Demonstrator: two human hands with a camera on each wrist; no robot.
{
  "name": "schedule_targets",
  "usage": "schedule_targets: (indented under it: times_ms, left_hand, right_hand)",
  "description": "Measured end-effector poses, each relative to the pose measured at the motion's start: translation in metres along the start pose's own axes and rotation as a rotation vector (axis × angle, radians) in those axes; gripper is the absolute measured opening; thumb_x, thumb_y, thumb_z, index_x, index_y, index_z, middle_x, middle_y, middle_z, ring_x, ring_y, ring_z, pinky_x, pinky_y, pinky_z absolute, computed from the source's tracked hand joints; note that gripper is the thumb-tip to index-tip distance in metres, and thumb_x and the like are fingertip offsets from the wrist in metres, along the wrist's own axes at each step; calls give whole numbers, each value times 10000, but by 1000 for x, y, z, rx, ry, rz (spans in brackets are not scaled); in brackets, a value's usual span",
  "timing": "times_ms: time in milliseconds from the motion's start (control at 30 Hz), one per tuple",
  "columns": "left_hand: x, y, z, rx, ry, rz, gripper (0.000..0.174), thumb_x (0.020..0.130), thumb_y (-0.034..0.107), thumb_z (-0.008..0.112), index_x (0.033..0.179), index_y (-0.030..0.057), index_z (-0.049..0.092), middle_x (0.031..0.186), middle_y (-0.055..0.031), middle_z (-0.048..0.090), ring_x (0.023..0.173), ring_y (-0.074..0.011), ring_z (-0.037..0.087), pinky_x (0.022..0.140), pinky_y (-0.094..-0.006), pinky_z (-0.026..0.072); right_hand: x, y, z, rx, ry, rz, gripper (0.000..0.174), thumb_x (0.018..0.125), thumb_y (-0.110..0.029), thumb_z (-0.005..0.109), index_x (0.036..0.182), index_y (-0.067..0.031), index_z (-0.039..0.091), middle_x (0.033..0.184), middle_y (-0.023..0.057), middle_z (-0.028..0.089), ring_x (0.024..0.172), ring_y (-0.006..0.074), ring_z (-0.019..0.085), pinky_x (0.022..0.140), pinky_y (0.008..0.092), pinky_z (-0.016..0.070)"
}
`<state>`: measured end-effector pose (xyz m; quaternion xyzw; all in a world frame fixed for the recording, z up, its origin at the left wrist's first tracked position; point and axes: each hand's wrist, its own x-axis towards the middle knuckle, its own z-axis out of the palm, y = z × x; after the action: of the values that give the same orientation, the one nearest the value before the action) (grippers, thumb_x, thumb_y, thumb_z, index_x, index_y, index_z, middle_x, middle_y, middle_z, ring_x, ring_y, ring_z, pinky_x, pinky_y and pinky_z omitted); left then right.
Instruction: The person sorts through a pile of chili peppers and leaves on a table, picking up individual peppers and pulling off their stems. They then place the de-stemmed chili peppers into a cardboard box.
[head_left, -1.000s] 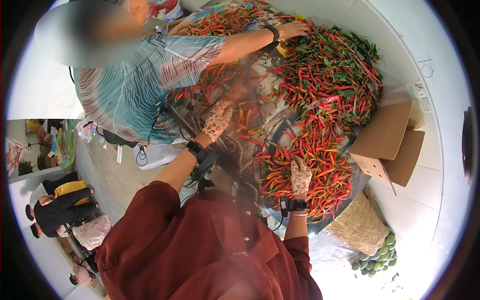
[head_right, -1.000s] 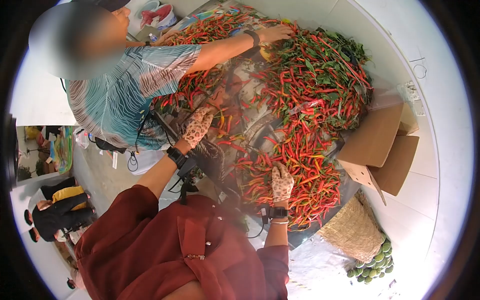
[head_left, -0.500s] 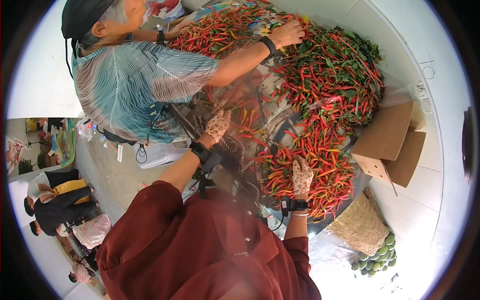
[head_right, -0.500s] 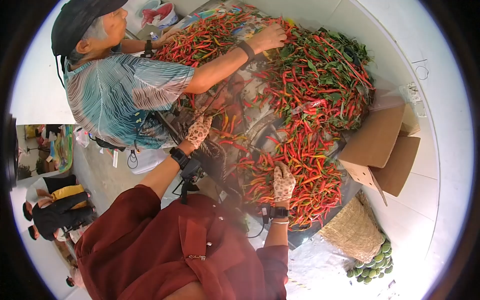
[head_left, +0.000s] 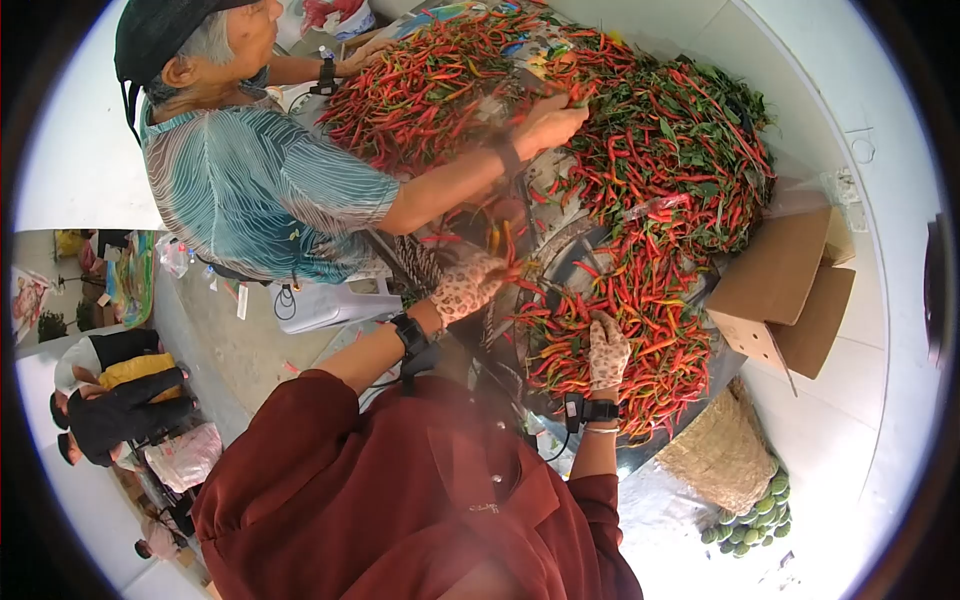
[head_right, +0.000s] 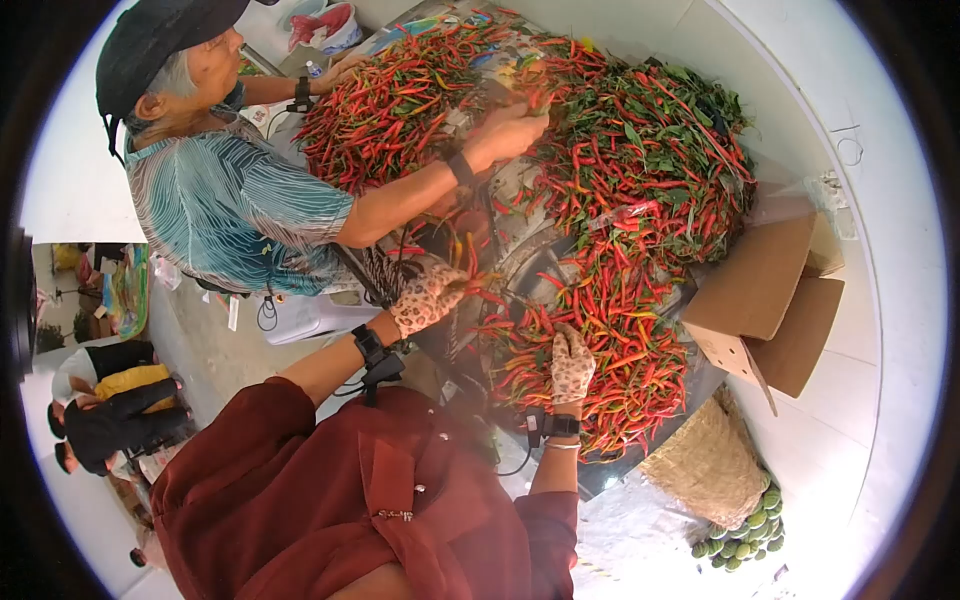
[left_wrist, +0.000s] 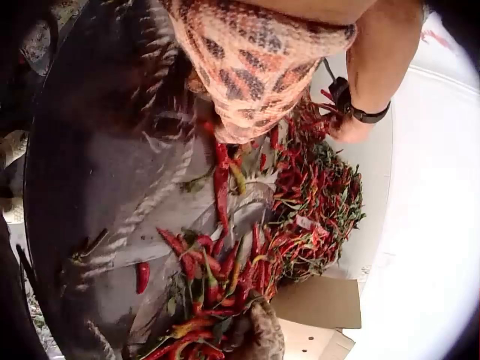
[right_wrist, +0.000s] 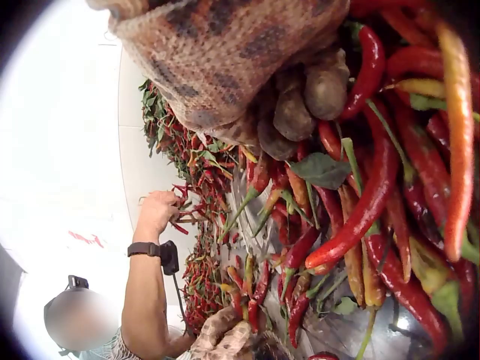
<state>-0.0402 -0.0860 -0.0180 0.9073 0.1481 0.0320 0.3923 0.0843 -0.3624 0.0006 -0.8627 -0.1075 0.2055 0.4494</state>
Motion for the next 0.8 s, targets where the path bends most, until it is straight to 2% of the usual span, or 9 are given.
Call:
schedule_targets:
  times_ms: [100,167,233,333,367,433,533,667,800]
  left_hand:
    - [4,10,-8,11,3,146,331,917,174,552,1225,58,526,1080,-118,561,1006,-275,559,851,-357,465]
    - [16,-6,-8,-724,5,-202,355,927,171,523,1256,38,501,1147,-153,546,1061,-312,541,906,-381,443]
    - [25,-27,-12,-576,40,-156,364,964,164,450,1298,19,452,1177,-175,528,1088,-311,526,932,-380,425]
    - [28,-51,-13,495,-23,-153,436,989,158,371,1403,27,331,1402,-159,397,1198,-272,470,1027,-355,378]
    - [32,-52,-16,497,-23,-153,436,989,158,371,1403,27,331,1402,-159,397,1198,-272,470,1027,-355,378]
    - [42,-42,-27,-58,-29,-290,451,991,189,368,1406,18,321,1398,-160,404,1229,-298,448,1034,-373,367]
    - [56,-13,-38,283,-87,-340,453,992,218,371,1387,0,338,1400,-164,401,1226,-311,447,1022,-374,376]
    - [59,-41,-21,184,-42,-374,420,987,223,387,1347,6,392,1386,-179,414,1221,-321,450,1026,-383,372]
    - [45,-27,-33,387,11,-205,346,966,147,409,1288,24,452,1355,-173,425,1239,-307,427,1008,-390,386]
  right_hand:
    - [2,5,1,27,-15,14,248,906,-162,554,1083,-16,647,1000,127,677,792,214,639,705,324,505]
    - [-1,-12,-3,-21,-6,-51,248,904,-163,554,1082,-18,646,995,130,675,784,220,640,693,326,506]
    - [1,8,1,-11,9,-72,249,905,-165,552,1083,-19,645,991,129,675,768,220,638,681,326,506]
    - [0,-1,-1,-8,12,-74,252,906,-167,548,1086,-19,643,986,129,675,751,216,635,665,324,505]
    - [-1,-8,-2,-16,3,-55,253,907,-167,546,1088,-18,642,986,128,675,749,212,634,661,322,504]
    - [-1,-9,-2,-17,-3,-54,254,908,-167,545,1090,-18,642,990,127,675,761,211,635,666,318,504]
    - [1,7,0,22,-22,-6,255,908,-164,544,1094,-19,641,993,125,676,783,213,635,683,315,502]
    - [-2,-18,-4,3,-15,6,252,911,-161,541,1094,-19,642,1003,124,675,814,228,634,729,325,495]
    - [-1,-11,-3,-34,-21,-9,252,916,-174,536,1085,-20,643,1025,131,670,850,250,636,769,329,492]
